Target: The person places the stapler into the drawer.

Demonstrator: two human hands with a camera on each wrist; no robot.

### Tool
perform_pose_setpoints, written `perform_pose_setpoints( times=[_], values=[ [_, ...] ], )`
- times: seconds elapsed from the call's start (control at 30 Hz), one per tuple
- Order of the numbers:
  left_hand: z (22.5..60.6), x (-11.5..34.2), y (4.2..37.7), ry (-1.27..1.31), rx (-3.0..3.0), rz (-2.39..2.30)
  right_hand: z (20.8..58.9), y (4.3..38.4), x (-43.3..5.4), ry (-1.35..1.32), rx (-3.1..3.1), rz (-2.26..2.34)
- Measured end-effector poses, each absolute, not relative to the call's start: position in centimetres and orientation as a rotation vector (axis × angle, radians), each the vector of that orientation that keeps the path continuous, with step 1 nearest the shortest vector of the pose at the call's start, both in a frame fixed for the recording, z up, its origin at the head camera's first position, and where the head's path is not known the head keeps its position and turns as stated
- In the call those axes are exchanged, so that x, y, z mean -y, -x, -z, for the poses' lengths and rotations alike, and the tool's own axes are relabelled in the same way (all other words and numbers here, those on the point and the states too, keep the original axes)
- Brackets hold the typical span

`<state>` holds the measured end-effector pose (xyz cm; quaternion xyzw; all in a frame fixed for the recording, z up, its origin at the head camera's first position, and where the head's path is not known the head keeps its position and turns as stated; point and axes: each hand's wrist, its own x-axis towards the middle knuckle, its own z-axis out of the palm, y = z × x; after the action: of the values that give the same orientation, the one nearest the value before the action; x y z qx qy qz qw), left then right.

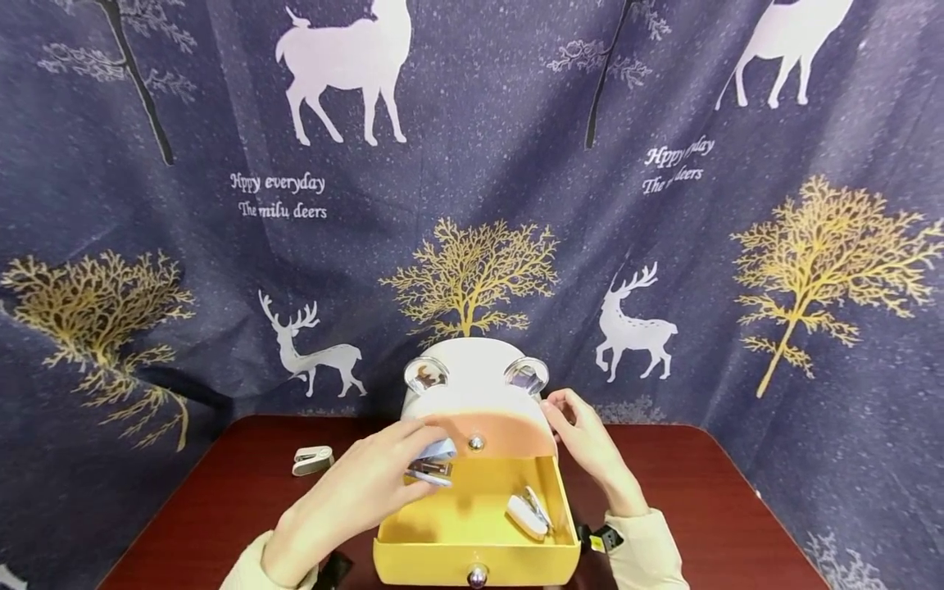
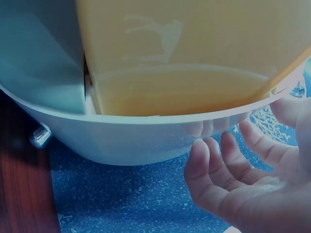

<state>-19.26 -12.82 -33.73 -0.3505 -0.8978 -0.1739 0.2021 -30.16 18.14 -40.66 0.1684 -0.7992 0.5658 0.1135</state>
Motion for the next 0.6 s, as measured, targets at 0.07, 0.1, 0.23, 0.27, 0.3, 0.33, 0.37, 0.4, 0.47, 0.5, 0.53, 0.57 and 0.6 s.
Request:
perform_pose_setpoints(
  times=[0.07,0.1,0.23,0.27,0.3,0.33,0.37,0.4,0.47,0.5,0.53,0.57,0.6],
  values=[
    [33.5,12.6,19.6,1.064,2.510,0.428,40.6,30.2,-18.1,-0.489,2.343,-1.666],
    [33.4,12.4,19.7,1.095,2.508,0.391,40.6,30.1,-18.1,-0.486,2.341,-1.668],
    [33.6,11.7,20.4,1.195,2.509,0.285,40.7,30.2,-18.0,-0.474,2.346,-1.664],
    [33.7,11.5,20.6,1.220,2.507,0.260,40.7,30.2,-18.0,-0.476,2.348,-1.662],
    [33.8,11.3,20.8,1.241,2.508,0.230,40.3,29.9,-17.9,-0.478,2.352,-1.661],
    [34.0,11.1,21.0,1.263,2.506,0.201,40.4,29.9,-17.9,-0.479,2.356,-1.659],
    [34.1,10.9,21.2,1.287,2.496,0.167,40.4,29.9,-17.9,-0.482,2.358,-1.658],
    [34.3,10.6,21.4,1.309,2.483,0.134,40.3,29.9,-17.9,-0.482,2.359,-1.661],
    [34.5,10.1,21.7,1.345,2.451,0.071,39.6,29.3,-17.7,-0.490,2.357,-1.666],
    [34.6,9.8,21.8,1.356,2.439,0.048,39.2,29.0,-17.6,-0.486,2.362,-1.664],
    [34.6,9.6,21.9,1.366,2.423,0.034,39.2,29.0,-17.6,-0.484,2.368,-1.659],
    [34.6,9.4,22.0,1.369,2.416,0.024,38.7,28.5,-17.4,-0.486,2.374,-1.656],
    [34.6,9.2,21.9,1.370,2.425,0.022,38.2,28.1,-17.2,-0.487,2.382,-1.649]
  ],
)
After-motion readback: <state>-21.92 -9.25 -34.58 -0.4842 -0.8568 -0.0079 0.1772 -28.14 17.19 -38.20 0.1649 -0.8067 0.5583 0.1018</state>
